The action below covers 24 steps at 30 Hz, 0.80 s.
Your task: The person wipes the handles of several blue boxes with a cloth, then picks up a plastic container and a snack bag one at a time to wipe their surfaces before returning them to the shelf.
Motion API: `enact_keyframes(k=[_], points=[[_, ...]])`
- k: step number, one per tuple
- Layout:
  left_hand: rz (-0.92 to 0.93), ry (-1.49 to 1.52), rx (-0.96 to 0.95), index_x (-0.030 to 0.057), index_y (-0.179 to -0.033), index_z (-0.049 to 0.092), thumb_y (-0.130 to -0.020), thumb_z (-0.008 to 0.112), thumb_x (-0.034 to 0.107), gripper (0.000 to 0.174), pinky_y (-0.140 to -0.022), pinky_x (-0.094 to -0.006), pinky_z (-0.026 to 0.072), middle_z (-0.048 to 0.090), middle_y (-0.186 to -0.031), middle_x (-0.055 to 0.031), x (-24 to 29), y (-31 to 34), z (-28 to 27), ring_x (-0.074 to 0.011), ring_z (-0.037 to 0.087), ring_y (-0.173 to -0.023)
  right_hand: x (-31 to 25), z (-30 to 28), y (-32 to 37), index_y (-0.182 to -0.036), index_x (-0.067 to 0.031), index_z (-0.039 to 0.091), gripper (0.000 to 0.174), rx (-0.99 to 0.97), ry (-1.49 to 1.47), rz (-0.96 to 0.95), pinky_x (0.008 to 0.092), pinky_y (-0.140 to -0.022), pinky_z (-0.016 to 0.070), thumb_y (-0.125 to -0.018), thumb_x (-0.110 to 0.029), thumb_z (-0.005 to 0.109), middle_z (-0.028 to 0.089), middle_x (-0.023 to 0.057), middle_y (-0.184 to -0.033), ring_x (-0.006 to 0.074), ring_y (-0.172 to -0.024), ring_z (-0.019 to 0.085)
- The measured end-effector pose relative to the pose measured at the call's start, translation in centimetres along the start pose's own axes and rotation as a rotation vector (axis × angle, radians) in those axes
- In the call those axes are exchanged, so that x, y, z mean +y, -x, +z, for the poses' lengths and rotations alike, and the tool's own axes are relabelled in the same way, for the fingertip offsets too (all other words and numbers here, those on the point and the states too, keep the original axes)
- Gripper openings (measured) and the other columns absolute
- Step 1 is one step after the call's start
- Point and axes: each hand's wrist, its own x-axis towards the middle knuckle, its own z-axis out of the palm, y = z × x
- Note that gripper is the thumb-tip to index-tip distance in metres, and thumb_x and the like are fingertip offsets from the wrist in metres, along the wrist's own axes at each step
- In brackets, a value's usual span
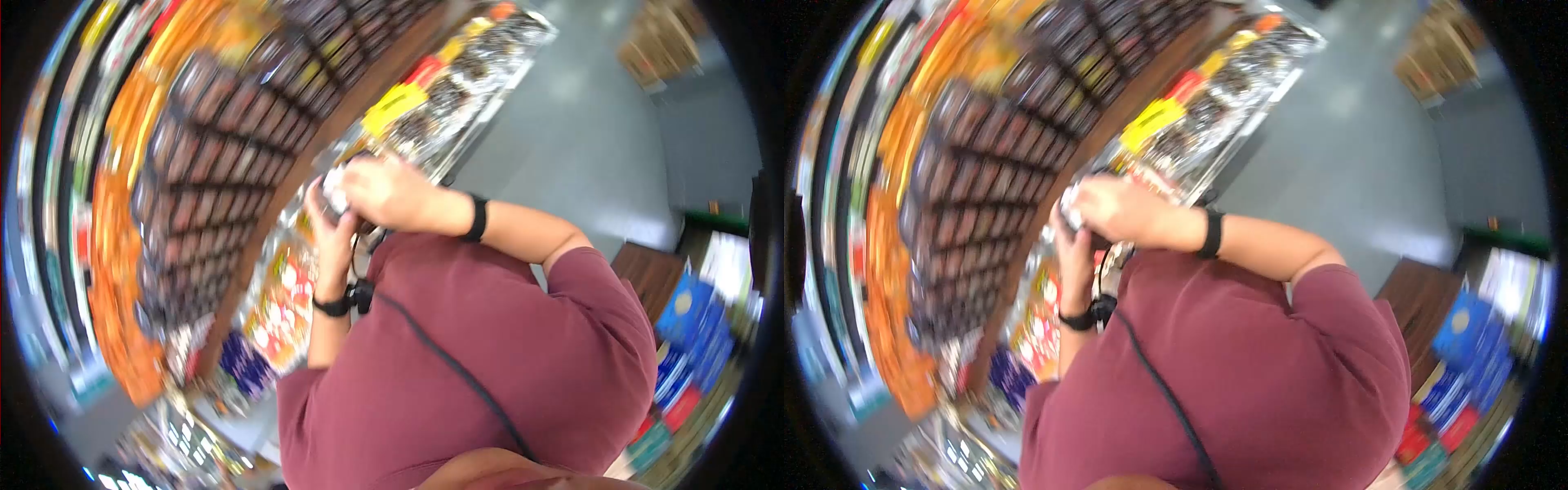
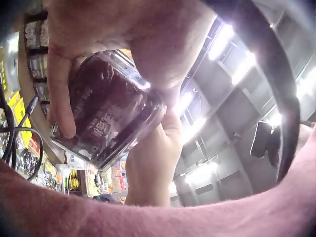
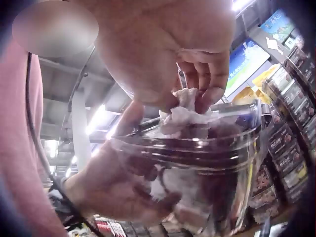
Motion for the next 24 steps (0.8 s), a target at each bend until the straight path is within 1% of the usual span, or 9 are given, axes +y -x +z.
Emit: enact_keyframes(k=[1, 3, 4, 6, 7, 12, 15, 18, 24], points=[[-0.03, 0.05, -0.03, 0.0033, -0.15, 0.029, -0.084, 0.075, 0.022, 0.083, -0.117, -0.0397, 0.0297, 0.04, -0.145, -0.0136, 0.9, 0.3, 0.7, -0.0261, 0.036, -0.139, -0.2, -1.0, -0.9, -0.103, -0.0029, 0.065, 0.019, -0.017, 0.043, 0.033, 0.0401, -0.077, 0.0556, -0.087, -0.013, 0.065, 0.065, 0.0125, -0.102, 0.0308, -0.091, 0.065], [0.019, 0.206, 0.02, 0.006, -0.149, 0.028, -0.083, 0.079, 0.026, 0.086, -0.116, -0.0388, 0.0313, 0.042, -0.141, -0.0121, 2.0, 1.0, 2.0, -0.0248, 0.04, -0.136, -0.4, -1.7, -2.1, -0.104, -0.0023, 0.066, 0.021, -0.04, 0.014, 0.104, 0.0388, -0.075, 0.0554, -0.085, -0.01, 0.068, 0.064, 0.0127, -0.099, 0.0316, -0.089, 0.065], [0.018, 0.197, 0.035, 0.0068, -0.15, 0.027, -0.083, 0.081, 0.026, 0.088, -0.115, -0.0388, 0.0324, 0.043, -0.14, -0.012, 2.6, 1.3, 2.1, -0.0244, 0.041, -0.135, 0.0, -1.2, -2.0, -0.108, -0.0021, 0.065, 0.025, -0.047, -0.006, 0.071, 0.0396, -0.074, 0.055, -0.084, -0.009, 0.07, 0.064, 0.0133, -0.099, 0.0325, -0.089, 0.065], [0.027, 0.202, 0.069, 0.0082, -0.15, 0.026, -0.081, 0.084, 0.027, 0.091, -0.113, -0.039, 0.0351, 0.045, -0.138, -0.0119, 2.7, 1.7, 2.0, -0.023, 0.044, -0.132, 0.3, -0.2, -1.7, -0.107, -0.0025, 0.065, 0.023, -0.069, -0.011, 0.07, 0.0401, -0.074, 0.0545, -0.085, -0.011, 0.069, 0.063, 0.0126, -0.097, 0.0318, -0.087, 0.065], [-0.035, 0.318, 0.09, 0.0076, -0.149, 0.027, -0.082, 0.084, 0.027, 0.091, -0.112, -0.038, 0.0361, 0.045, -0.137, -0.012, 3.1, 2.1, 2.0, -0.0227, 0.046, -0.13, 0.3, -0.1, -1.3, -0.105, -0.0029, 0.065, 0.022, -0.062, 0.026, 0.102, 0.0406, -0.074, 0.0541, -0.086, -0.012, 0.068, 0.063, 0.0118, -0.095, 0.0311, -0.085, 0.065], [0.099, 0.209, 0.268, 0.0037, -0.148, 0.029, -0.081, 0.084, 0.032, 0.09, -0.112, -0.0372, 0.0356, 0.044, -0.136, -0.0112, 2.4, 3.1, 0.7, -0.0224, 0.046, -0.129, 1.9, 0.4, -0.6, -0.105, -0.002, 0.064, 0.024, -0.195, -0.045, 0.163, 0.0414, -0.071, 0.0538, -0.084, -0.013, 0.069, 0.063, 0.0125, -0.094, 0.0325, -0.085, 0.065], [0.083, 0.2, 0.319, 0.0021, -0.147, 0.03, -0.083, 0.082, 0.037, 0.09, -0.113, -0.0384, 0.0361, 0.046, -0.136, -0.0127, 1.7, 4.0, 0.8, -0.0236, 0.046, -0.131, 2.0, 0.3, -0.7, -0.107, -0.0031, 0.062, 0.026, -0.29, -0.172, 0.129, 0.0413, -0.074, 0.0545, -0.084, -0.01, 0.07, 0.066, 0.0144, -0.096, 0.034, -0.087, 0.066], [0.076, 0.228, 0.378, 0.0017, -0.147, 0.03, -0.084, 0.081, 0.044, 0.091, -0.113, -0.0393, 0.0365, 0.045, -0.141, -0.0138, 1.0, 4.4, 0.9, -0.0236, 0.046, -0.132, 1.3, 0.0, -0.9, -0.105, -0.0012, 0.062, 0.022, -0.432, -0.273, -0.025, 0.0407, -0.073, 0.0539, -0.087, -0.013, 0.067, 0.063, 0.0133, -0.097, 0.0314, -0.087, 0.066], [0.042, 0.203, 0.393, 0.0025, -0.149, 0.029, -0.09, 0.074, 0.047, 0.086, -0.112, -0.0376, 0.0369, 0.046, -0.141, -0.0119, 0.5, 5.3, 1.6, -0.0226, 0.047, -0.131, 0.4, 0.7, -1.0, -0.107, -0.0029, 0.062, 0.023, -0.437, -0.439, -0.163, 0.0414, -0.074, 0.0538, -0.086, -0.011, 0.068, 0.062, 0.0122, -0.097, 0.0324, -0.087, 0.065]])
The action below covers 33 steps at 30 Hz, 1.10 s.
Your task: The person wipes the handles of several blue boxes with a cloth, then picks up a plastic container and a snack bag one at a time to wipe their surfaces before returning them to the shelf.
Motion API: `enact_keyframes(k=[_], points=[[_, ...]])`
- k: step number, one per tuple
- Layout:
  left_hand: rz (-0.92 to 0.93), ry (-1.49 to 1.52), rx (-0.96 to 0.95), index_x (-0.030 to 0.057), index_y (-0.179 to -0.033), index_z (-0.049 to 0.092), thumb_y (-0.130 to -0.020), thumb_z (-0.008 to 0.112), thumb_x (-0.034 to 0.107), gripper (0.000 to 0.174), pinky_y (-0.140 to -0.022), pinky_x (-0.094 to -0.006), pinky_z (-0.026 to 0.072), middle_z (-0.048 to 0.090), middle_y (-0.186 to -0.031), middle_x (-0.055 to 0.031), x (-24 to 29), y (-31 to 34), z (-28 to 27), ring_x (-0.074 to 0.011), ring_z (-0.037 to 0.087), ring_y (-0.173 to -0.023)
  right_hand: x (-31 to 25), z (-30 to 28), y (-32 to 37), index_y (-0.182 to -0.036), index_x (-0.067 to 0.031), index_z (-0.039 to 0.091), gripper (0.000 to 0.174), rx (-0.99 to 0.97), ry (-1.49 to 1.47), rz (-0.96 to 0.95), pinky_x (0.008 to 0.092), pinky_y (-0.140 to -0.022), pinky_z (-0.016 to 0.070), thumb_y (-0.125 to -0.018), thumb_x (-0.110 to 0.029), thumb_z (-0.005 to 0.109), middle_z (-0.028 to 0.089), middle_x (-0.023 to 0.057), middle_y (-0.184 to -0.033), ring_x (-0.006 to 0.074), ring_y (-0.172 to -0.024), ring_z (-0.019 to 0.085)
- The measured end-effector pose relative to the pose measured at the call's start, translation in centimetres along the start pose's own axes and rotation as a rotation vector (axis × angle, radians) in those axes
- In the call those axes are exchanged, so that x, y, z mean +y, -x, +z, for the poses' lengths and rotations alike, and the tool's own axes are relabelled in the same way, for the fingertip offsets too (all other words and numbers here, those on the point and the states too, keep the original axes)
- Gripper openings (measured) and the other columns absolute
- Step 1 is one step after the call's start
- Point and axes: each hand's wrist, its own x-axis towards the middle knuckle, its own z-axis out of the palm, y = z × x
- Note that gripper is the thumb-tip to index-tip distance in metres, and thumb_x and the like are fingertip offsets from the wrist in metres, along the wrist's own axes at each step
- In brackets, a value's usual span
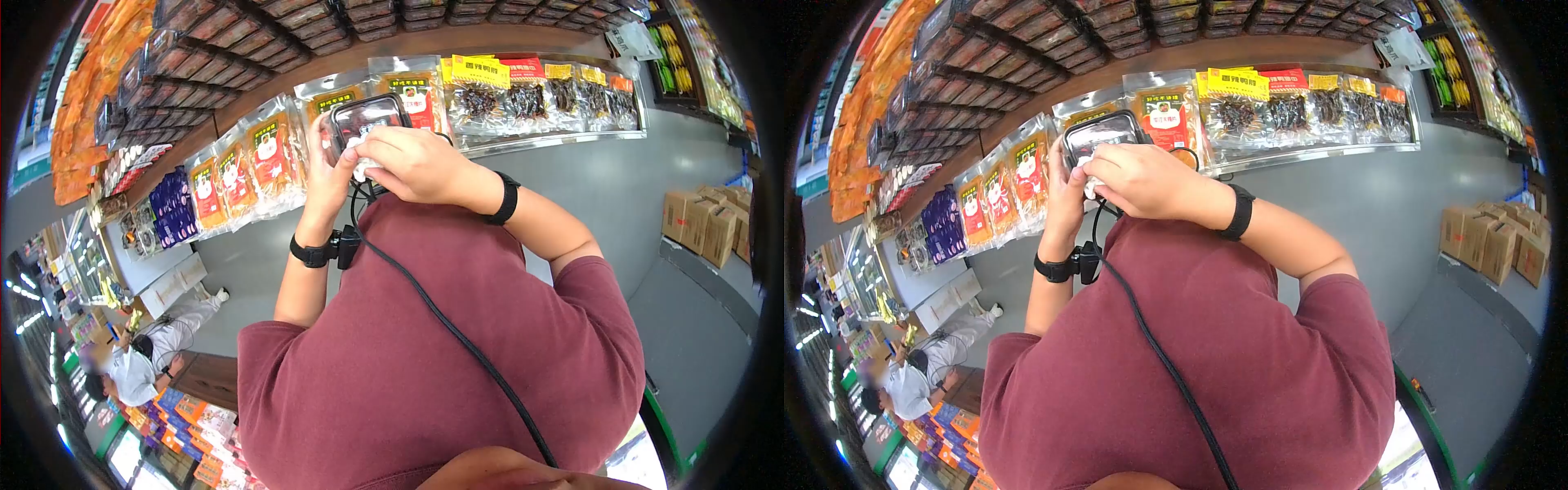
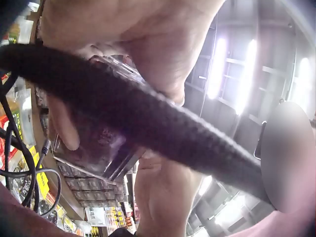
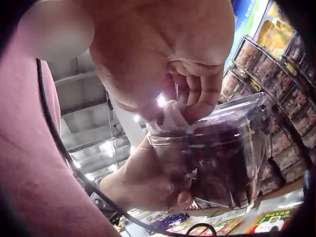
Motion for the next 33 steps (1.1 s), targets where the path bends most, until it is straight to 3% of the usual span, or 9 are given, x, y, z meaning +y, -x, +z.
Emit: enact_keyframes(k=[3, 9, 11, 14, 18, 21, 27, 30, 33], points=[[-0.01, -0.006, -0.026, 0.0038, -0.15, 0.028, -0.092, 0.072, 0.046, 0.084, -0.112, -0.0366, 0.037, 0.046, -0.142, -0.0112, 0.5, 0.6, 0.2, -0.0221, 0.047, -0.132, -0.4, -0.1, 0.0, -0.107, -0.0027, 0.063, 0.025, -0.013, -0.043, -0.01, 0.041, -0.075, 0.0543, -0.085, -0.011, 0.071, 0.063, 0.0123, -0.1, 0.0329, -0.088, 0.065], [-0.05, -0.046, -0.061, 0.0055, -0.151, 0.027, -0.089, 0.077, 0.039, 0.087, -0.112, -0.0382, 0.0379, 0.044, -0.143, -0.0113, 1.2, 1.2, 0.5, -0.0226, 0.047, -0.133, -0.1, 0.6, 0.1, -0.107, -0.0046, 0.064, 0.025, 0.162, 0.04, -0.029, 0.0408, -0.075, 0.0544, -0.084, -0.012, 0.072, 0.063, 0.012, -0.098, 0.0319, -0.089, 0.064], [0.028, -0.081, -0.102, 0.0057, -0.151, 0.026, -0.087, 0.08, 0.034, 0.088, -0.111, -0.0394, 0.0397, 0.044, -0.143, -0.0125, 1.3, 1.6, 1.2, -0.0232, 0.047, -0.132, 0.1, 0.0, -0.1, -0.108, -0.0049, 0.065, 0.027, 0.207, 0.14, 0.045, 0.0407, -0.075, 0.0541, -0.083, -0.013, 0.072, 0.063, 0.0118, -0.097, 0.0316, -0.088, 0.064], [-0.045, -0.054, -0.06, 0.0057, -0.151, 0.027, -0.087, 0.075, 0.019, 0.081, -0.11, -0.0394, 0.0412, 0.044, -0.143, -0.0131, 1.2, 2.4, 2.2, -0.0244, 0.049, -0.13, 0.3, -0.6, 0.5, -0.107, -0.0052, 0.066, 0.026, 0.211, 0.161, 0.071, 0.0409, -0.075, 0.0539, -0.083, -0.013, 0.072, 0.064, 0.0123, -0.096, 0.0321, -0.088, 0.064], [-0.131, 0.083, 0.025, 0.005, -0.15, 0.026, -0.084, 0.07, 0.011, 0.08, -0.112, -0.0395, 0.0387, 0.044, -0.142, -0.0128, 1.0, 2.7, 3.1, -0.0245, 0.048, -0.131, 1.4, -1.1, 2.7, -0.103, -0.0054, 0.066, 0.025, 0.268, 0.215, 0.196, 0.0415, -0.073, 0.0538, -0.081, -0.013, 0.072, 0.065, 0.0131, -0.093, 0.033, -0.086, 0.065], [-0.013, -0.072, -0.047, 0.0042, -0.149, 0.027, -0.082, 0.07, 0.011, 0.08, -0.113, -0.0397, 0.0377, 0.044, -0.141, -0.0129, 1.3, 2.5, 2.7, -0.0244, 0.047, -0.132, 2.4, -2.2, 4.2, -0.101, -0.005, 0.066, 0.024, 0.206, 0.149, 0.194, 0.0415, -0.072, 0.054, -0.079, -0.013, 0.072, 0.065, 0.0136, -0.093, 0.0332, -0.084, 0.065], [-0.078, 0.056, -0.019, 0.0026, -0.147, 0.033, -0.077, 0.057, 0.008, 0.074, -0.114, -0.0389, 0.0374, 0.048, -0.138, -0.0129, 1.4, 1.8, 3.5, -0.0232, 0.048, -0.13, 1.8, -3.9, 6.2, -0.092, -0.0049, 0.063, 0.02, 0.097, -0.048, 0.044, 0.0405, -0.068, 0.0513, -0.074, -0.009, 0.071, 0.061, 0.0119, -0.084, 0.0326, -0.078, 0.063], [-0.076, 0.119, -0.036, 0.0018, -0.146, 0.033, -0.077, 0.057, 0.011, 0.073, -0.113, -0.0397, 0.0396, 0.051, -0.137, -0.014, 1.2, 1.0, 3.0, -0.0243, 0.05, -0.13, 2.4, -5.6, 6.9, -0.088, -0.0021, 0.061, 0.014, 0.237, -0.151, 0.242, 0.039, -0.073, 0.0502, -0.077, -0.008, 0.066, 0.06, 0.0144, -0.087, 0.0343, -0.082, 0.061], [-0.122, 0.266, -0.115, 0.0012, -0.146, 0.032, -0.077, 0.056, 0.011, 0.073, -0.111, -0.0409, 0.0434, 0.051, -0.137, -0.0152, 1.9, 0.4, 3.7, -0.0256, 0.052, -0.129, 3.5, -7.2, 6.6, -0.082, -0.0006, 0.057, 0.013, 0.408, -0.15, 0.287, 0.0375, -0.076, 0.0491, -0.084, -0.01, 0.066, 0.056, 0.0148, -0.096, 0.0285, -0.085, 0.059]])
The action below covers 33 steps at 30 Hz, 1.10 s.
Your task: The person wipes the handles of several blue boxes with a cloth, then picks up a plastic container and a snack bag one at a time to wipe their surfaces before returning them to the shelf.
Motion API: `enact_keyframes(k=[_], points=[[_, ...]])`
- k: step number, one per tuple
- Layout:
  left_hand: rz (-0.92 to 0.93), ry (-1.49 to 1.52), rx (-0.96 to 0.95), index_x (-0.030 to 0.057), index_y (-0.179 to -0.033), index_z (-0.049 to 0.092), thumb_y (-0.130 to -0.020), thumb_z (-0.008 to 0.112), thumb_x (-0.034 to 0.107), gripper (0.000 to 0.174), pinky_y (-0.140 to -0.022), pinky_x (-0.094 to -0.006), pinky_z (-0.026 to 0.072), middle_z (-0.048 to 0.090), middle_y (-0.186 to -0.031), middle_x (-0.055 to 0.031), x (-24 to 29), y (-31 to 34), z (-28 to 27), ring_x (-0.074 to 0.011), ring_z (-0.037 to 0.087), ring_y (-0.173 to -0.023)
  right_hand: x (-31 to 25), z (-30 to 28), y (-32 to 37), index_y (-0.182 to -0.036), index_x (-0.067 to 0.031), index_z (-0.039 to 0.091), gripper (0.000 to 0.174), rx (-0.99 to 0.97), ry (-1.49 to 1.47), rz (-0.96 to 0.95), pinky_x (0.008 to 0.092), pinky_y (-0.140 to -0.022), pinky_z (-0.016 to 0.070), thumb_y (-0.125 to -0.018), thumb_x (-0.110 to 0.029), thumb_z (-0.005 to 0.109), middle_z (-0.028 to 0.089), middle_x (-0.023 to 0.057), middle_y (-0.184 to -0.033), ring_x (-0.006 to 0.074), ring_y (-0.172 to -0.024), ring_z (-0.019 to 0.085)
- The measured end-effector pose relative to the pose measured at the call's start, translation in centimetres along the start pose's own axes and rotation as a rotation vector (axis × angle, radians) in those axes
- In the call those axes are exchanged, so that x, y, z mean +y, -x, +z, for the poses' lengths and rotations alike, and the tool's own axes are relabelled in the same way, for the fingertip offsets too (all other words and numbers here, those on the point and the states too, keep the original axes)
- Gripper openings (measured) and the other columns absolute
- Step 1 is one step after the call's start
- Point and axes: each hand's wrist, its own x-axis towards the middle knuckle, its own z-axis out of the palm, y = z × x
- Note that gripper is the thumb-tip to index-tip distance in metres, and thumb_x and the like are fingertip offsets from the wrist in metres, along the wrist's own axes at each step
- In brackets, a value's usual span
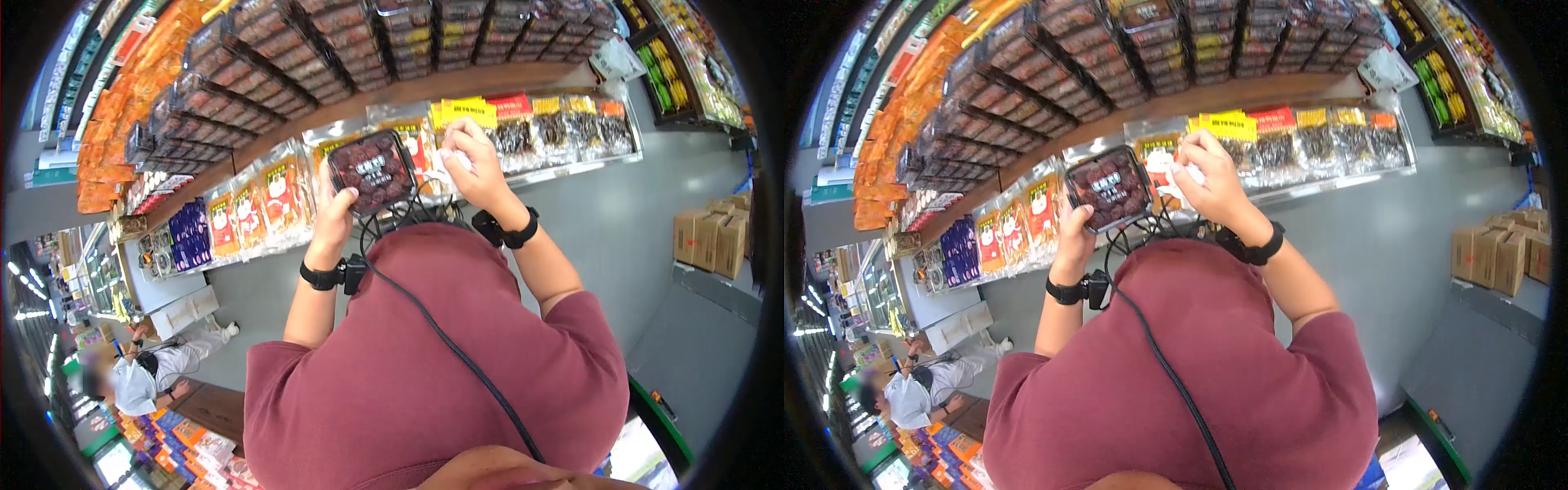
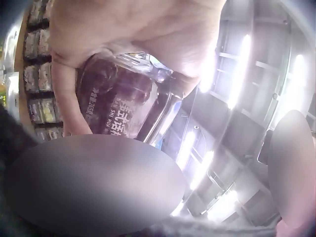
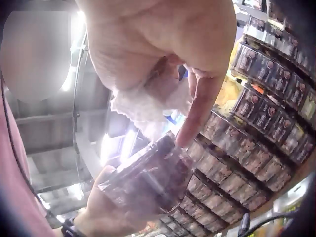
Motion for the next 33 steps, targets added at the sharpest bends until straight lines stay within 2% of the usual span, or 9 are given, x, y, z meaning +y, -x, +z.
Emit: enact_keyframes(k=[2, 5, 7, 8, 11, 16, 19, 22, 33], points=[[0.041, -0.006, -0.023, 0.0025, -0.147, 0.031, -0.077, 0.058, 0.011, 0.076, -0.11, -0.042, 0.0448, 0.051, -0.138, -0.0159, 0.7, -0.4, 1.2, -0.0273, 0.053, -0.13, -0.3, -0.8, -0.5, -0.077, -0.0034, 0.055, 0.026, -0.098, -0.093, 0.033, 0.036, -0.089, 0.0493, -0.083, -0.016, 0.076, 0.058, 0.0152, -0.11, 0.0277, -0.103, 0.061], [0.072, -0.031, -0.062, 0.0039, -0.149, 0.029, -0.076, 0.059, 0.011, 0.079, -0.11, -0.0406, 0.0443, 0.049, -0.14, -0.015, 1.1, -1.3, 1.9, -0.0263, 0.052, -0.13, -1.2, -1.3, -2.1, -0.092, -0.0041, 0.06, 0.026, -0.185, -0.021, -0.086, 0.0384, -0.09, 0.0507, -0.081, -0.019, 0.079, 0.057, 0.018, -0.124, 0.0312, -0.11, 0.061], [0.1, -0.163, -0.095, 0.0055, -0.15, 0.027, -0.076, 0.061, 0.01, 0.082, -0.112, -0.0389, 0.0412, 0.046, -0.141, -0.0136, 1.4, -1.6, 2.2, -0.0244, 0.049, -0.131, -2.5, -1.3, -3.4, -0.118, -0.0065, 0.06, 0.048, -0.263, 0.116, -0.28, 0.0406, -0.09, 0.0526, -0.078, -0.023, 0.082, 0.054, 0.0182, -0.135, 0.0346, -0.115, 0.061], [0.111, -0.159, -0.093, 0.0055, -0.15, 0.027, -0.076, 0.061, 0.01, 0.082, -0.112, -0.0389, 0.0412, 0.046, -0.141, -0.0136, 1.4, -1.7, 2.4, -0.0244, 0.049, -0.131, -3.2, -1.6, -3.6, -0.143, -0.0121, 0.047, 0.086, -0.34, 0.259, -0.312, 0.0421, -0.089, 0.0542, -0.07, -0.032, 0.087, 0.051, 0.0161, -0.14, 0.0369, -0.116, 0.061], [0.05, -0.166, -0.082, 0.0079, -0.152, 0.024, -0.077, 0.061, 0.004, 0.084, -0.115, -0.0378, 0.0355, 0.041, -0.142, -0.0115, 1.2, -2.0, 2.5, -0.0234, 0.044, -0.134, -4.9, -1.0, -3.9, -0.154, -0.0191, 0.035, 0.115, -0.501, 0.498, -0.3, 0.0427, -0.081, 0.0571, -0.056, -0.045, 0.091, 0.046, 0.0187, -0.145, 0.037, -0.105, 0.066], [0.143, -0.324, -0.111, 0.0093, -0.154, 0.021, -0.084, 0.066, 0.009, 0.084, -0.115, -0.0378, 0.0356, 0.038, -0.145, -0.0127, 1.2, -2.8, 2.4, -0.0255, 0.042, -0.136, -5.4, -0.6, -5.2, -0.153, -0.0208, 0.037, 0.109, -0.547, 0.669, -0.32, 0.0424, -0.073, 0.0581, -0.061, -0.043, 0.088, 0.051, 0.0195, -0.137, 0.0345, -0.098, 0.068], [-0.034, 0.007, -0.209, 0.013, -0.158, 0.003, -0.093, 0.069, 0.036, 0.095, -0.095, -0.046, 0.0571, 0.033, -0.154, -0.0208, 2.4, -2.6, 3.2, -0.0332, 0.049, -0.134, -4.9, -2.1, -7.2, -0.149, -0.0238, 0.044, 0.104, -0.489, 0.633, -0.309, 0.0436, -0.074, 0.0586, -0.057, -0.041, 0.089, 0.053, 0.0174, -0.133, 0.0352, -0.098, 0.068], [0.057, 0.06, -0.206, 0.014, -0.158, -0.001, -0.096, 0.063, 0.042, 0.093, -0.086, -0.0482, 0.0616, 0.034, -0.153, -0.024, 2.3, -3.2, 2.1, -0.037, 0.056, -0.127, -3.5, -4.2, -10.7, -0.145, -0.0275, 0.048, 0.098, -0.35, 0.684, -0.289, 0.045, -0.082, 0.058, -0.057, -0.035, 0.089, 0.053, 0.0157, -0.136, 0.0382, -0.101, 0.067], [0.058, -0.047, 0.147, 0.0055, -0.147, 0.034, -0.103, 0.052, 0.04, 0.059, -0.086, -0.0375, 0.0591, 0.056, -0.137, -0.0225, 0.7, 3.1, -5.4, -0.0295, 0.066, -0.115, 1.9, -6.7, -24.2, -0.137, -0.0253, 0.055, 0.077, -0.287, 0.938, -0.259, 0.045, -0.097, 0.052, -0.065, -0.033, 0.082, 0.052, 0.0153, -0.142, 0.0388, -0.116, 0.061]])
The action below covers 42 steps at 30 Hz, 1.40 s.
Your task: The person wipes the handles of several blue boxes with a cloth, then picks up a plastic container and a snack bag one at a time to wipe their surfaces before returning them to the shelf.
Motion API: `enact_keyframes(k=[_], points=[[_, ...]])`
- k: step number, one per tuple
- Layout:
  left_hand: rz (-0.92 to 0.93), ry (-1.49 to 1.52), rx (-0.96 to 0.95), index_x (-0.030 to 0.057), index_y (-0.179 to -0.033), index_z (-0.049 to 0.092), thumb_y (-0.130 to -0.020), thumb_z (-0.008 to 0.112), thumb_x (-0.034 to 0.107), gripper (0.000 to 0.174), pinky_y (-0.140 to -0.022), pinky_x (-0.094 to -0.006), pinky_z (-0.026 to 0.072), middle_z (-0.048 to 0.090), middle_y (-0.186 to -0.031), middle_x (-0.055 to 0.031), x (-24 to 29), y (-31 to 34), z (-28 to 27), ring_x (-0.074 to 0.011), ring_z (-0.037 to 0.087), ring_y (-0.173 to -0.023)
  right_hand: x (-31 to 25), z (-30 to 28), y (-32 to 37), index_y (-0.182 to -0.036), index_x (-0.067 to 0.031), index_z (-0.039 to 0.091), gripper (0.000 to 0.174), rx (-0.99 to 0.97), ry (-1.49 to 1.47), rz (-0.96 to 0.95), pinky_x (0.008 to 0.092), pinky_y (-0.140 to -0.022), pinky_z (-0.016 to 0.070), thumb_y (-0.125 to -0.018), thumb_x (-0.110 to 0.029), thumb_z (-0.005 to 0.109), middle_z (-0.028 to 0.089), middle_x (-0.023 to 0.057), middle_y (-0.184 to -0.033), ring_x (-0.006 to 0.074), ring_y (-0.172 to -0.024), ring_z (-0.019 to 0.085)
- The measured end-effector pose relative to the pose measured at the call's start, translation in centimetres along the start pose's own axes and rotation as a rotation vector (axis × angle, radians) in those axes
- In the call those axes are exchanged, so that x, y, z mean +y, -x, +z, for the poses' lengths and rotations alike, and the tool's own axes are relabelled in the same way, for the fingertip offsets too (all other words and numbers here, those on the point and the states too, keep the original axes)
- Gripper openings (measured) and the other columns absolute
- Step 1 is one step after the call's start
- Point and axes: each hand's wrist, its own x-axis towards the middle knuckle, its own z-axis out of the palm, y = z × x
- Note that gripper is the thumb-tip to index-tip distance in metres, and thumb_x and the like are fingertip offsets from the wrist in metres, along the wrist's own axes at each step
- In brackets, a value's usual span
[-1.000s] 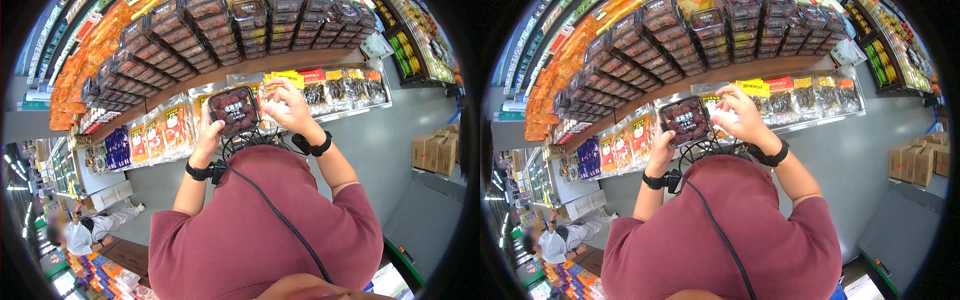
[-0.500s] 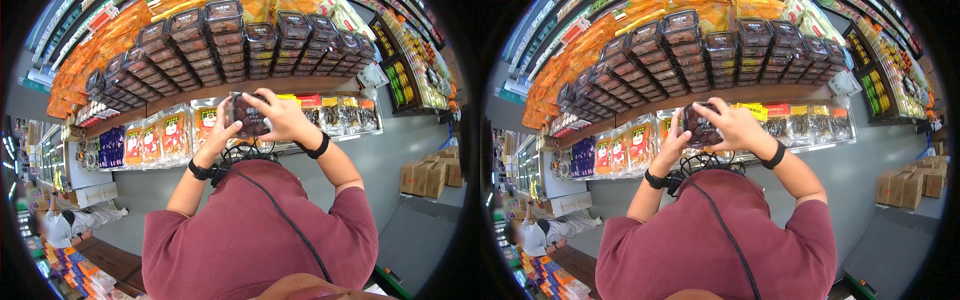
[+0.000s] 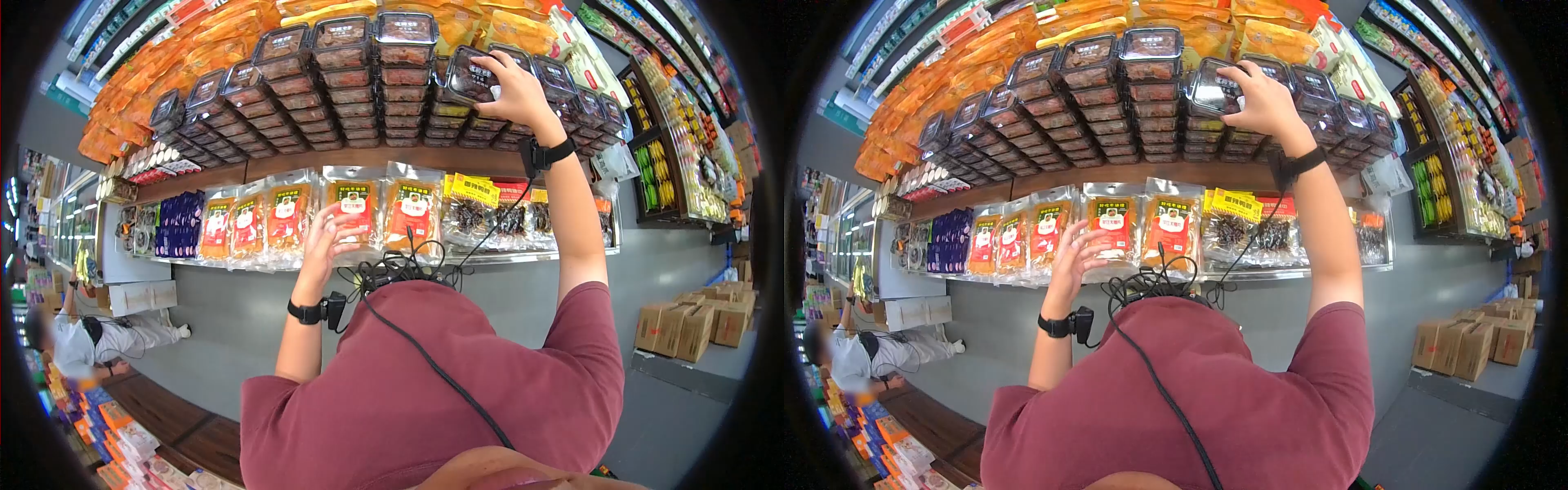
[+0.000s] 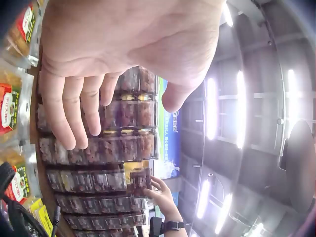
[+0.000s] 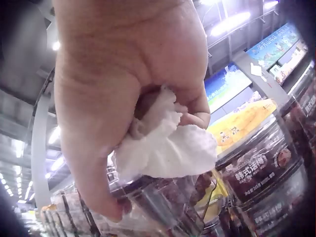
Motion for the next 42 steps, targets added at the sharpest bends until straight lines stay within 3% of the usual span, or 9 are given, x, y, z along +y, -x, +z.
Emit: enact_keyframes(k=[5, 11, 17, 31, 35, 36, 37, 39, 42], points=[[-0.045, -0.023, 0.141, 0.0046, -0.146, 0.037, -0.103, 0.05, 0.039, 0.056, -0.087, -0.0372, 0.0579, 0.058, -0.134, -0.0204, -0.6, 2.1, -2.3, -0.0287, 0.066, -0.114, 0.6, 0.6, -2.8, -0.133, -0.0228, 0.057, 0.075, -0.084, -0.03, -0.045, 0.0449, -0.095, 0.0524, -0.063, -0.033, 0.083, 0.054, 0.0127, -0.138, 0.0366, -0.115, 0.062], [-0.075, -0.017, 0.173, 0.0037, -0.144, 0.04, -0.103, 0.05, 0.039, 0.055, -0.088, -0.0372, 0.0571, 0.059, -0.133, -0.0209, -1.0, 3.0, -3.2, -0.0289, 0.066, -0.113, 1.4, 0.9, -6.1, -0.132, -0.0184, 0.057, 0.071, -0.139, -0.012, -0.07, 0.0423, -0.097, 0.0511, -0.066, -0.024, 0.081, 0.057, 0.0096, -0.131, 0.0321, -0.115, 0.061], [-0.062, 0.022, 0.158, 0.0018, -0.141, 0.042, -0.103, 0.051, 0.037, 0.053, -0.089, -0.038, 0.0572, 0.06, -0.133, -0.0217, -1.8, 3.0, -4.5, -0.029, 0.066, -0.114, 3.0, 1.3, -8.0, -0.133, -0.016, 0.055, 0.077, -0.287, -0.037, -0.046, 0.0413, -0.1, 0.0495, -0.061, -0.016, 0.084, 0.057, 0.0076, -0.132, 0.0316, -0.12, 0.058], [-0.079, 0.004, 0.132, 0.0025, -0.14, 0.044, -0.103, 0.049, 0.035, 0.049, -0.09, -0.0382, 0.0563, 0.06, -0.133, -0.0202, -1.6, 2.3, -4.7, -0.0296, 0.065, -0.115, 4.3, 2.2, -9.1, -0.139, -0.0103, 0.054, 0.08, -0.419, -0.147, -0.079, 0.0398, -0.108, 0.0432, -0.066, -0.017, 0.084, 0.055, 0.0138, -0.139, 0.0315, -0.129, 0.052], [-0.069, -0.015, 0.142, 0.0024, -0.139, 0.045, -0.103, 0.05, 0.036, 0.05, -0.09, -0.038, 0.0562, 0.06, -0.133, -0.0205, -1.4, 2.5, -5.0, -0.0301, 0.065, -0.115, 6.7, 0.9, -7.6, -0.128, -0.0083, 0.064, 0.053, 0.004, -0.295, -0.136, 0.0359, -0.101, 0.0462, -0.081, -0.026, 0.081, 0.066, 0.0122, -0.123, 0.0279, -0.117, 0.061], [-0.068, -0.016, 0.152, 0.0022, -0.139, 0.045, -0.103, 0.051, 0.037, 0.051, -0.09, -0.038, 0.0562, 0.06, -0.133, -0.0207, -1.6, 2.7, -4.9, -0.0305, 0.065, -0.115, 7.1, 0.0, -6.4, -0.124, -0.0083, 0.067, 0.046, 0.08, -0.376, -0.023, 0.034, -0.095, 0.0488, -0.084, -0.028, 0.079, 0.071, 0.0092, -0.111, 0.0226, -0.106, 0.066], [-0.076, -0.018, 0.137, 0.0022, -0.139, 0.045, -0.103, 0.051, 0.037, 0.051, -0.09, -0.038, 0.0562, 0.06, -0.133, -0.0207, -1.7, 3.1, -4.8, -0.0305, 0.065, -0.115, 8.4, -0.9, -5.3, -0.12, -0.0061, 0.069, 0.041, 0.124, -0.362, 0.054, 0.0332, -0.088, 0.0526, -0.086, -0.028, 0.078, 0.074, 0.0076, -0.103, 0.0222, -0.098, 0.07], [-0.063, 0.027, 0.175, 0.0009, -0.138, 0.046, -0.104, 0.051, 0.033, 0.047, -0.09, -0.0371, 0.056, 0.061, -0.132, -0.0189, -1.5, 3.5, -4.6, -0.0291, 0.066, -0.115, 10.9, -2.0, -2.4, -0.116, -0.0058, 0.07, 0.037, 0.226, -0.301, 0.138, 0.0334, -0.085, 0.0524, -0.086, -0.027, 0.077, 0.075, 0.0064, -0.099, 0.0207, -0.094, 0.07], [-0.081, 0.006, 0.178, 0.0006, -0.138, 0.047, -0.104, 0.05, 0.032, 0.046, -0.09, -0.0374, 0.056, 0.06, -0.132, -0.0196, -1.6, 4.3, -4.4, -0.0293, 0.065, -0.115, 12.4, -1.9, 2.1, -0.117, -0.0082, 0.069, 0.034, 0.2, -0.252, 0.284, 0.0322, -0.087, 0.0516, -0.087, -0.024, 0.075, 0.074, 0.0063, -0.097, 0.0194, -0.093, 0.069]])
